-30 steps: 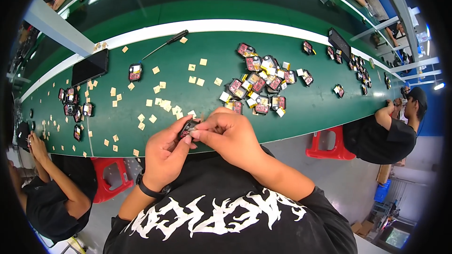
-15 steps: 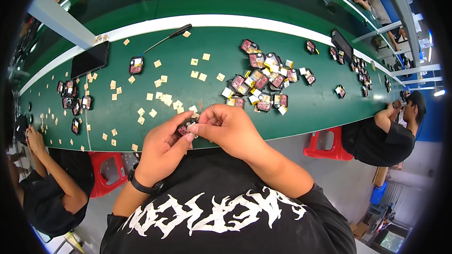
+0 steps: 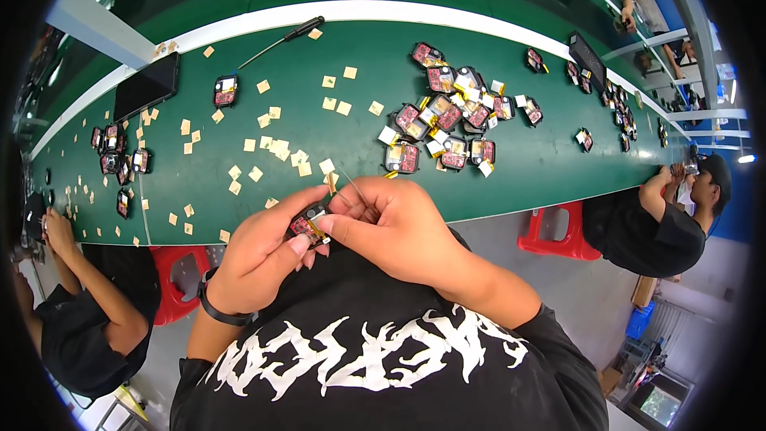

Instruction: Assembling components of a smartwatch, specifically placing small adhesive pads and internal circuit boards into the watch case.

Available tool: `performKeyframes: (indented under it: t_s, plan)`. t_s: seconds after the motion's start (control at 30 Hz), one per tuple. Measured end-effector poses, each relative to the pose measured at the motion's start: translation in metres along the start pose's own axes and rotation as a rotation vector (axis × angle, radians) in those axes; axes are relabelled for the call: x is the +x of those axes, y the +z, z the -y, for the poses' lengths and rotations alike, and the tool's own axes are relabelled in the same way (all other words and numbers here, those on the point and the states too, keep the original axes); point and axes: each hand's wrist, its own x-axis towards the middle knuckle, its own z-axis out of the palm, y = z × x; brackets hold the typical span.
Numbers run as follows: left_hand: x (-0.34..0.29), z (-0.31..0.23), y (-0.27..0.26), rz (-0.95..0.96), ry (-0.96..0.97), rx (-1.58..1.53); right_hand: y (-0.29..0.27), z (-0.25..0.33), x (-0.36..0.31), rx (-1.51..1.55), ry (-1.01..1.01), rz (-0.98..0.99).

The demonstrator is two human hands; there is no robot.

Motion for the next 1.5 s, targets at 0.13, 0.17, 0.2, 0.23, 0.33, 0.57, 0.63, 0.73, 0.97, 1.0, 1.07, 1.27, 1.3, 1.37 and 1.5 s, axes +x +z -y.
performKeyframes:
  t_s: [0.13, 0.17, 0.2, 0.23, 0.33, 0.57, 0.63, 0.73, 0.97, 1.0, 1.07, 1.27, 1.3, 1.37, 1.5]
  plan:
    - [-0.003, 0.000, -0.003, 0.020, 0.105, 0.112, 0.001, 0.001, -0.003, -0.066, -0.015, 0.003]
    - [-0.003, 0.000, -0.003, 0.008, 0.128, 0.137, 0.001, 0.001, -0.003, -0.089, -0.029, 0.007]
    - [-0.003, -0.001, -0.003, -0.002, 0.154, 0.164, 0.001, -0.002, -0.003, -0.089, -0.031, 0.006]
    - [-0.003, -0.001, -0.002, 0.000, 0.157, 0.165, 0.000, -0.008, -0.002, -0.083, -0.053, 0.008]
    - [-0.004, 0.004, 0.000, -0.054, 0.037, 0.150, -0.004, -0.014, -0.003, -0.155, -0.141, -0.022]
    - [-0.050, 0.047, -0.066, -0.816, 0.016, 0.478, -0.097, -0.042, -0.036, -0.702, -0.291, -0.689]
    - [-0.057, 0.047, -0.093, -0.885, -0.097, 0.679, -0.119, -0.051, -0.048, -0.886, -0.229, -0.800]
    - [-0.066, 0.055, -0.121, -0.852, -0.156, 1.220, -0.126, -0.041, -0.045, -0.953, -0.244, -0.774]
    - [-0.040, 0.041, -0.130, -0.950, 0.009, 1.623, -0.149, -0.054, -0.033, -1.010, -0.227, -0.741]
    - [-0.038, 0.039, -0.125, -0.950, 0.016, 1.629, -0.152, -0.056, -0.033, -1.021, -0.243, -0.741]
    - [-0.036, 0.036, -0.106, -1.012, 0.089, 1.428, -0.153, -0.054, -0.039, -0.948, -0.265, -0.726]
    - [0.025, 0.016, 0.022, -0.366, 0.491, 0.742, -0.070, -0.037, -0.029, 0.084, -0.255, -0.298]
    - [0.035, 0.017, 0.030, -0.326, 0.643, 0.822, -0.050, -0.034, -0.023, 0.212, -0.216, -0.165]
    - [0.043, 0.016, 0.036, -0.329, 0.727, 0.777, -0.026, -0.030, -0.012, 0.375, -0.144, 0.038]
    - [0.036, 0.006, 0.027, -0.359, 0.655, 0.703, -0.018, -0.024, -0.006, 0.184, -0.260, 0.063]
